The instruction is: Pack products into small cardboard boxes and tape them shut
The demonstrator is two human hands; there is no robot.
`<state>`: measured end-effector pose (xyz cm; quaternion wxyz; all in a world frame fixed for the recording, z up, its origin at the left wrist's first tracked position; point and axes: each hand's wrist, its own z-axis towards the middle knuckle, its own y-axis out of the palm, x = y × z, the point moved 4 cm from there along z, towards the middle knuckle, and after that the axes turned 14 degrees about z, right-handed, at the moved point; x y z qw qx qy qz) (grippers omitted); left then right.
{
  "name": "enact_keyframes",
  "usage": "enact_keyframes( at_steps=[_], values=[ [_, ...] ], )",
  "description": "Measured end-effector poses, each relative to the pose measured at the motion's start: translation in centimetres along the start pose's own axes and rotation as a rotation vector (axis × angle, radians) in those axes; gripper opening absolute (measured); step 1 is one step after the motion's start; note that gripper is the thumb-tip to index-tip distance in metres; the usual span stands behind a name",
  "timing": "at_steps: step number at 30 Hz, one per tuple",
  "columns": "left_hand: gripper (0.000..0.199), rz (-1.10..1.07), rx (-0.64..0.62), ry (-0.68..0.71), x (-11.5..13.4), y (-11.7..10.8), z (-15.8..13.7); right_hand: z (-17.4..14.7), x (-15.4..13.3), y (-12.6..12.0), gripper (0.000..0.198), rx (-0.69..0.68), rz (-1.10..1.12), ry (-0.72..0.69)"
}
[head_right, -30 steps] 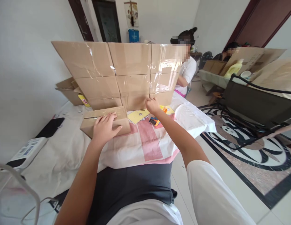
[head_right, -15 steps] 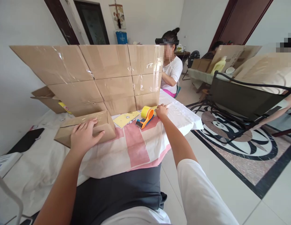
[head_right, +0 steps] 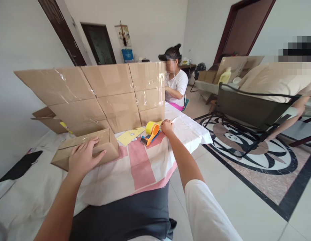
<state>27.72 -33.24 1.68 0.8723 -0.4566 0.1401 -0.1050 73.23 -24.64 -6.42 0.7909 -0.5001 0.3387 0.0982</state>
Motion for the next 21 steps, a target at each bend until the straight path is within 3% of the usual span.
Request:
enact_keyframes(
  at_steps=[8,16,21],
  values=[
    [0.041,-0.007,0.095,0.012,-0.2,0.3,-0.3,-0.6,-0.5,-2.1,0.023,0.197,0.113,-0.01],
    [0.037,-0.025,0.131,0.007,-0.4,0.4,-0.6,0.4,-0.7,-5.4,0.03,0.182,0.19,-0.018],
    [0.034,-0.025,0.164,0.019,-0.2,0.3,-1.0,-0.2,0.0,-4.9,0.028,0.118,0.18,0.032]
  ],
)
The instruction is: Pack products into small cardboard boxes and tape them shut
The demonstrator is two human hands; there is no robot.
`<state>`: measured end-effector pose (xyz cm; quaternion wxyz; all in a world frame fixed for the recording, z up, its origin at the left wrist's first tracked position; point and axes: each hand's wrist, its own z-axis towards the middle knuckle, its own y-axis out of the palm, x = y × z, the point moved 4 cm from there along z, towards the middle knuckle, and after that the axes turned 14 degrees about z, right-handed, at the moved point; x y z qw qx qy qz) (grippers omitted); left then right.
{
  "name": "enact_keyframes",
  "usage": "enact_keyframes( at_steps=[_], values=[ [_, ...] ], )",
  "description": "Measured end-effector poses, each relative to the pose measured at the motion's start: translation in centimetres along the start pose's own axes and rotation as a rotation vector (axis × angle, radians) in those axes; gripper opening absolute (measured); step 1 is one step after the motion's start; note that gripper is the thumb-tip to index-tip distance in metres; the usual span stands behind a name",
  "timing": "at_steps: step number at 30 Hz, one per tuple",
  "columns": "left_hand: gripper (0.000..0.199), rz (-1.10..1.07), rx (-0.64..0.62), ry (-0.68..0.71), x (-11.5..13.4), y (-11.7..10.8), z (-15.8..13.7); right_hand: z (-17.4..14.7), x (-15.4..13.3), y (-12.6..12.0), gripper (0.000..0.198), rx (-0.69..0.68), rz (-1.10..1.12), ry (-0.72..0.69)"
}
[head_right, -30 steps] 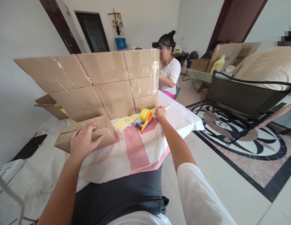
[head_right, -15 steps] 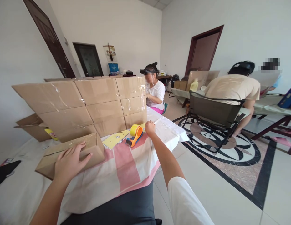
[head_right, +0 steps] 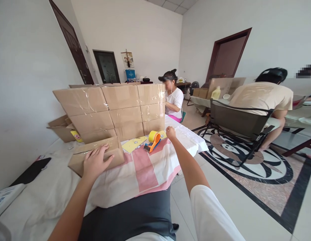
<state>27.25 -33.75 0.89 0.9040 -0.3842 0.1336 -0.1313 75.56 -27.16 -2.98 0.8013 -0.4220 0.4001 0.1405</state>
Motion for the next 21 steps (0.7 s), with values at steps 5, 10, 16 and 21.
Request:
enact_keyframes(
  at_steps=[5,10,16,21],
  values=[
    [0.035,-0.004,0.004,0.009,0.0,0.0,-0.4,-0.1,0.6,2.8,0.027,-0.062,-0.028,0.103],
    [0.035,0.005,-0.01,0.02,0.0,-0.1,-0.3,0.3,0.3,5.0,0.027,-0.04,0.045,0.159],
    [0.036,-0.024,-0.01,0.011,0.1,-0.2,-0.4,-0.1,0.0,3.9,0.027,0.05,0.302,0.168],
    [0.035,-0.033,-0.012,-0.005,0.4,-0.7,-1.0,-0.5,-2.1,2.6,0.025,0.065,0.639,0.121]
  ],
)
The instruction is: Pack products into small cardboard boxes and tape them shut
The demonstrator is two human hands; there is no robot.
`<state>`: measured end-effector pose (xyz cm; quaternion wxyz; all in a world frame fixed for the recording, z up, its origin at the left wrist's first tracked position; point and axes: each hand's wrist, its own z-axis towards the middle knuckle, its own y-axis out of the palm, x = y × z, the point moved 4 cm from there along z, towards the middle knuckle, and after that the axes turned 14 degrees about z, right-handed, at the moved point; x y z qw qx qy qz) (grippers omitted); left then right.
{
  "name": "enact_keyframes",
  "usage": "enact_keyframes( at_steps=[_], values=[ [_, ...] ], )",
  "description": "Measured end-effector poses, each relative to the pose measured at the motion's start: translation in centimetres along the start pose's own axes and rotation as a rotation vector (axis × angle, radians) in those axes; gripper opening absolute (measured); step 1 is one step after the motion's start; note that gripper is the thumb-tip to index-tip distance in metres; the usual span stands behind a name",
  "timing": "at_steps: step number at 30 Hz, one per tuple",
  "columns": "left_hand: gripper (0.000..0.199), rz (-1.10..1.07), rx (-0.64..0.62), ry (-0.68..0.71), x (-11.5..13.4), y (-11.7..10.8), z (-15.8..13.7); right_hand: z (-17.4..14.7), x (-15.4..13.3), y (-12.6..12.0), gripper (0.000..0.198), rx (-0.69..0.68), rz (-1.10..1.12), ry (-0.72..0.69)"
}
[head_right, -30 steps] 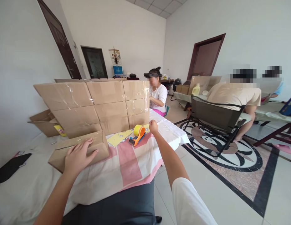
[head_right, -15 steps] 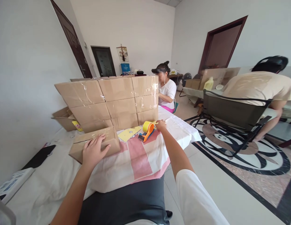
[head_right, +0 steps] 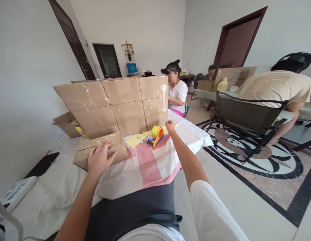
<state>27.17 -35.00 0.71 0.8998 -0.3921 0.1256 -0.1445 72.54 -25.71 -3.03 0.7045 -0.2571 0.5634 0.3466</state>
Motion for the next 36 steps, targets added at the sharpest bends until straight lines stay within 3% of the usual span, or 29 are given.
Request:
enact_keyframes(
  at_steps=[5,10,21,28,36],
  values=[
    [0.037,-0.023,-0.019,-0.003,0.0,-0.3,-0.1,-0.8,-1.7,2.3,0.024,-0.071,0.243,0.007],
    [0.039,-0.012,0.004,0.005,-0.2,-0.1,0.1,-1.1,-1.3,3.2,0.025,-0.037,0.312,0.077],
    [0.038,0.008,0.03,0.015,-0.1,0.1,0.3,-0.2,1.7,0.6,0.03,0.175,0.395,0.248],
    [0.038,-0.005,0.028,0.012,0.0,-0.1,0.2,0.1,0.9,-0.4,0.021,0.158,0.464,0.178],
    [0.039,-0.018,0.02,0.004,0.1,-0.1,0.2,0.3,-0.2,-2.0,0.024,0.131,0.501,0.147]
  ],
)
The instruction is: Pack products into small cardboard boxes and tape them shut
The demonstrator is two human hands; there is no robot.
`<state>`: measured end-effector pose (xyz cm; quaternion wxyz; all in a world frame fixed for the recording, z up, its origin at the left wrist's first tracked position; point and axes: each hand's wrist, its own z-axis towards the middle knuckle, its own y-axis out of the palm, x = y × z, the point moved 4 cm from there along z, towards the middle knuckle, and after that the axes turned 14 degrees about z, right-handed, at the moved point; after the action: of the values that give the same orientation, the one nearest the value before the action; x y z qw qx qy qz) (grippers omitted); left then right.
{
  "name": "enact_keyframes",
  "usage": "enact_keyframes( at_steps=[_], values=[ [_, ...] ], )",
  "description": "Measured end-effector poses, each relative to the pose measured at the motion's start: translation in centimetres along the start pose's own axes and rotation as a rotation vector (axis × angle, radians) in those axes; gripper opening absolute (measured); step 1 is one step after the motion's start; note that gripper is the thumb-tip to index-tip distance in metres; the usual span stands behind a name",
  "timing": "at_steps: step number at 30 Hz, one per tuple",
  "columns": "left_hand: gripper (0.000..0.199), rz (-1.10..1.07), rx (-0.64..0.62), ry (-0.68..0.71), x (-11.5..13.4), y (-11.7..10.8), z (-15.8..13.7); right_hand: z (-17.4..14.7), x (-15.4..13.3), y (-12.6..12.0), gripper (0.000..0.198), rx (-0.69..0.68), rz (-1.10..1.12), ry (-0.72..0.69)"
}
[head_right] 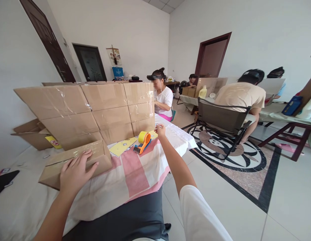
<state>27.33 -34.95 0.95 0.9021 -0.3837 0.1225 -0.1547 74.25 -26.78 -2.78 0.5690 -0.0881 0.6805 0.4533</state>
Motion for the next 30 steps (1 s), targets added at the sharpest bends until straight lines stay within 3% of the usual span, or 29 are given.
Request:
enact_keyframes(
  at_steps=[15,21,26,30],
  values=[
    [0.039,0.003,-0.026,-0.019,-0.1,0.2,0.0,-0.8,0.1,-0.1,0.023,-0.137,-0.087,-0.091],
    [0.038,0.013,-0.02,-0.017,0.0,0.1,-0.1,0.1,0.6,-0.7,0.014,-0.114,-0.336,-0.186],
    [0.037,0.035,-0.011,-0.009,0.0,0.0,-0.2,0.4,1.3,-1.2,0.002,-0.117,-0.666,-0.261],
    [0.038,0.05,-0.001,-0.005,0.0,0.1,-0.2,0.2,2.6,-1.7,0.009,-0.128,-0.917,-0.24]
  ],
)
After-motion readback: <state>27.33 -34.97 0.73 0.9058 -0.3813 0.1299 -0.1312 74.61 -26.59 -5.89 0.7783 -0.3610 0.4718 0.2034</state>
